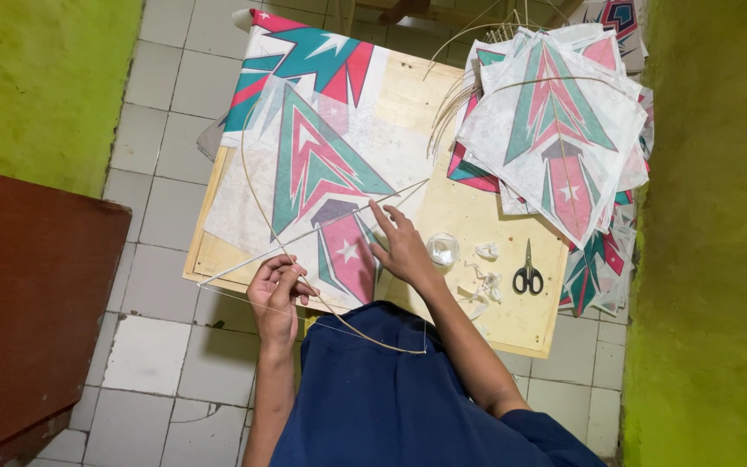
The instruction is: Assembling the frame of a kite by tying bamboo sticks to the sail with string and glue.
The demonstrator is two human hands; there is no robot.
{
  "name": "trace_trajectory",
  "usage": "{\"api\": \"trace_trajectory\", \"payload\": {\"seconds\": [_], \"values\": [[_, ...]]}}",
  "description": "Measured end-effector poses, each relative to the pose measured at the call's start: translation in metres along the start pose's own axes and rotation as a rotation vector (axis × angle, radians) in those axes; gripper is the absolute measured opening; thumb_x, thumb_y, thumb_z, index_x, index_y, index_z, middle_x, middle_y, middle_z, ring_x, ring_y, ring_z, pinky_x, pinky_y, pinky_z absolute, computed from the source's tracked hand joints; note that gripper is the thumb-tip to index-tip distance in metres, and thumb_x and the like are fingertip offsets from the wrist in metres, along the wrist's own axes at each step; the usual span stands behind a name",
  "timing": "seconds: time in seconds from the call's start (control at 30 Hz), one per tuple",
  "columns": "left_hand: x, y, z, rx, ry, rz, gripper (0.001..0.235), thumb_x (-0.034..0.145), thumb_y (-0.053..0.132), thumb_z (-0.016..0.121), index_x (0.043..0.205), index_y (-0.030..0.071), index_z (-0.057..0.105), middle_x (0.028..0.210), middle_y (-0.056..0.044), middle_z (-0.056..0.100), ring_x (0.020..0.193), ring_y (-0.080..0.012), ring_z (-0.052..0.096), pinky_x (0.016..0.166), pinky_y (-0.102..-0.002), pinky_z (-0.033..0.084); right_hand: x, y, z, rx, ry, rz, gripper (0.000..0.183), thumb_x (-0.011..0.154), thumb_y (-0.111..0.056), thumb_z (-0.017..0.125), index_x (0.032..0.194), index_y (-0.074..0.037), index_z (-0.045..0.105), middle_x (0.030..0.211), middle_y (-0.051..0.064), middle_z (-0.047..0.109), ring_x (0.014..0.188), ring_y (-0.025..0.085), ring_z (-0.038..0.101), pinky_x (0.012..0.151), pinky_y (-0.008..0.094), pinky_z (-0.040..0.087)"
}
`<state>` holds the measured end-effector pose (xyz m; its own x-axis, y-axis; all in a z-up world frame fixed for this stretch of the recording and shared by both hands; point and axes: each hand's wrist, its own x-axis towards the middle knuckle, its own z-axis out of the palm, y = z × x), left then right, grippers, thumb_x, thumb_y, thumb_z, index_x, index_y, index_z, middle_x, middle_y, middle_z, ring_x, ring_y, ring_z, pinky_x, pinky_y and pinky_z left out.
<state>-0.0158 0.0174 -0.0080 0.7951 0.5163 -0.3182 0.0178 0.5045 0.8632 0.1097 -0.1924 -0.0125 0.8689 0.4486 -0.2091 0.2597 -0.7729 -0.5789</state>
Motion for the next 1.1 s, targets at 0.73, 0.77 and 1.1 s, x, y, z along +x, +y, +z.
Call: {"api": "trace_trajectory", "payload": {"seconds": [0.73, 0.77, 1.1], "values": [[-0.001, 0.009, 0.008, 0.037, -0.029, 0.057, 0.026, 0.087, 0.002, 0.07, 0.109, -0.008, 0.062, 0.075, -0.017, 0.063, 0.045, -0.0289, 0.07, 0.036, -0.024, 0.05, 0.017, 0.008, -0.018, 0.098, -0.079, 0.131, 0.065, 0.092, -0.025, 0.065, 0.153, -0.032, 0.043, 0.142, 0.018, 0.05, 0.125, 0.039, 0.06, 0.097, 0.057, 0.054], [-0.001, 0.009, 0.008, 0.041, -0.029, 0.064, 0.026, 0.087, 0.002, 0.07, 0.109, -0.008, 0.062, 0.075, -0.017, 0.063, 0.045, -0.0289, 0.07, 0.036, -0.024, 0.05, 0.016, 0.006, -0.018, 0.122, -0.074, 0.132, 0.062, 0.092, -0.023, 0.064, 0.151, -0.033, 0.046, 0.14, 0.016, 0.052, 0.122, 0.035, 0.063, 0.095, 0.055, 0.055], [-0.002, 0.006, 0.005, 0.051, -0.019, 0.079, 0.025, 0.089, 0.002, 0.07, 0.11, -0.008, 0.062, 0.076, -0.016, 0.062, 0.046, -0.029, 0.07, 0.036, -0.024, 0.051, -0.002, -0.005, -0.023, 0.488, 0.009, 0.054, 0.064, 0.086, -0.014, 0.075, 0.146, -0.022, 0.054, 0.128, 0.021, 0.061, 0.106, 0.035, 0.07, 0.087, 0.044, 0.058]]}}
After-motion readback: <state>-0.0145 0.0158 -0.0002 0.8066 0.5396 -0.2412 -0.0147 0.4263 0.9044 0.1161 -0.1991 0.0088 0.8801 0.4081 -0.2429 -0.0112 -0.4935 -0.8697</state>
